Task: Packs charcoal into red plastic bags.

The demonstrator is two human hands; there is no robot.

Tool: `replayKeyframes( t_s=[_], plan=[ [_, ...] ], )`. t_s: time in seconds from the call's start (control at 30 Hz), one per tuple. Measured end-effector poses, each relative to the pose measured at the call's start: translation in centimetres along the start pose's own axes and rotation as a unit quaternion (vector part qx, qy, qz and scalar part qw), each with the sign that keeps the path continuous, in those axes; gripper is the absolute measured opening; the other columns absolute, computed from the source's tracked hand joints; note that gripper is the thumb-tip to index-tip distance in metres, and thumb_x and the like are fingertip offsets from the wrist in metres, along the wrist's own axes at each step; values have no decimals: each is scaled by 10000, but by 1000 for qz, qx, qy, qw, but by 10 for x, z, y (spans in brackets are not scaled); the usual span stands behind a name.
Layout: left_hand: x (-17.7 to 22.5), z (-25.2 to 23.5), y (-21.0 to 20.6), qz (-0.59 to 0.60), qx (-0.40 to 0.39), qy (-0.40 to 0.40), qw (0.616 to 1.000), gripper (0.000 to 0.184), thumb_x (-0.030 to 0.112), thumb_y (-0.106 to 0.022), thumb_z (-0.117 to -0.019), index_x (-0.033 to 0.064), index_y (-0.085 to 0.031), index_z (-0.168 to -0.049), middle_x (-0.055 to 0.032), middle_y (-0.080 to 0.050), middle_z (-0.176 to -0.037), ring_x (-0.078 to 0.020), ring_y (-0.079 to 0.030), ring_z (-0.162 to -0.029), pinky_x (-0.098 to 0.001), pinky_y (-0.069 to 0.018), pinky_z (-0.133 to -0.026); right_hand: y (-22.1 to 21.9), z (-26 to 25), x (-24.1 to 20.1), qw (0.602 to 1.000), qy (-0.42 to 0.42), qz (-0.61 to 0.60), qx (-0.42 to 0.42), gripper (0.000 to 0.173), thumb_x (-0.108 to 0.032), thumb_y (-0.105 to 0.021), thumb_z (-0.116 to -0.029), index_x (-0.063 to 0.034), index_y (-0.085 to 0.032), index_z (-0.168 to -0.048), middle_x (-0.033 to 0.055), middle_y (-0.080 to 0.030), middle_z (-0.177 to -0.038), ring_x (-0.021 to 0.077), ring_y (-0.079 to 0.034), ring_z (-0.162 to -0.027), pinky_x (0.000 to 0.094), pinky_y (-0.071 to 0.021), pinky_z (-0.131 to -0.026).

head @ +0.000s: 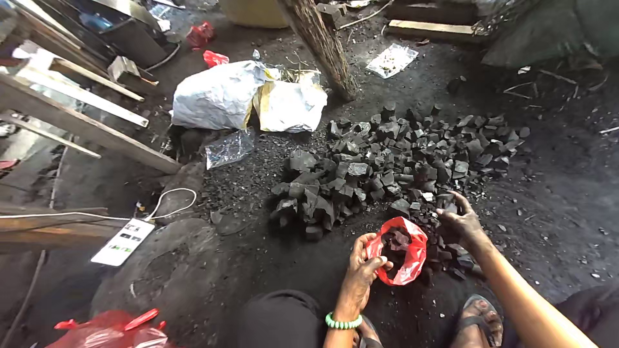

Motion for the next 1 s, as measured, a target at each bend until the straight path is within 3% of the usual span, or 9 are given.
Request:
replayKeyframes(
  t_s=[0.07,0.2,0.33,0.43,0.53,0.73,0.83,0.9,1.0],
  plan=[
    [0,1,-2,7,2,6,1000,524,-73,-509,-912,13,-407,-1419,-161,-625,-1102,-183,-673,-772,-300,-587,-698,-24,22,-8,990,18,-139,-24,698,-78,-650,-911,-277,-384,-1525,40,-636,-934,101,-584,-590,299,-535,-521],
    [0,0,-3,23,9,5,1000,571,-69,-508,-931,87,-393,-1468,-154,-621,-1129,-188,-662,-778,-311,-580,-695,-78,63,-1,975,59,-190,-102,789,-314,-770,-822,-344,-385,-1510,0,-672,-1116,128,-682,-810,366,-614,-670],
    [1,0,2,59,16,-19,998,629,-57,-503,-926,145,-361,-1505,-152,-613,-1173,-197,-654,-861,-329,-565,-744,-105,79,31,938,186,218,-196,639,-174,-796,-827,-81,-573,-1420,226,-562,-1361,343,-583,-1219,521,-519,-1001],
    [0,2,6,59,16,-19,998,632,-30,-509,-917,168,-377,-1503,-130,-648,-1025,-181,-654,-798,-310,-558,-704,-120,93,30,778,198,513,-304,498,-265,-697,-945,-221,-605,-1432,267,-496,-1470,472,-401,-1423,618,-429,-1074],
    [-1,3,7,42,0,-15,999,652,6,-535,-892,161,-371,-1504,-116,-657,-974,-171,-653,-764,-301,-557,-683,-121,91,19,715,149,594,-336,563,-343,-660,-980,-265,-505,-1515,249,-430,-1544,484,-332,-1467,644,-403,-1084],
    [2,4,7,35,-21,-8,999,678,-2,-567,-834,110,-382,-1477,-138,-655,-1130,-175,-661,-807,-301,-556,-680,-105,51,-12,727,53,593,-341,365,-317,-633,-1014,-30,-697,-1230,243,-662,-1260,433,-576,-1259,629,-437,-1053],
    [3,4,4,-21,-24,-9,999,632,-5,-584,-829,48,-420,-1437,-119,-652,-1108,-150,-665,-837,-291,-562,-715,-90,35,-39,842,65,375,-382,262,-170,-604,-1035,34,-715,-1157,199,-714,-1069,304,-682,-993,506,-527,-939],
    [1,4,3,-61,-37,-4,997,627,11,-595,-820,22,-431,-1425,-109,-638,-1118,-134,-656,-839,-283,-561,-726,-74,9,-44,909,93,307,-267,214,-126,-583,-1044,43,-687,-1122,195,-713,-985,298,-699,-863,509,-576,-809],
    [-1,3,4,-83,-52,-2,995,619,24,-611,-815,0,-438,-1408,-108,-626,-1125,-124,-649,-818,-273,-562,-709,-57,-44,-25,858,148,476,-127,374,-141,-787,-899,-21,-683,-1238,280,-625,-1260,488,-600,-1156,698,-484,-917]
  ],
)
Point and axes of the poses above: each hand's wrist, its own z-axis away from the middle knuckle, its own y-axis out of the back of the hand, x = y × z, the point moved 3 cm from there along -z, towards the middle knuckle
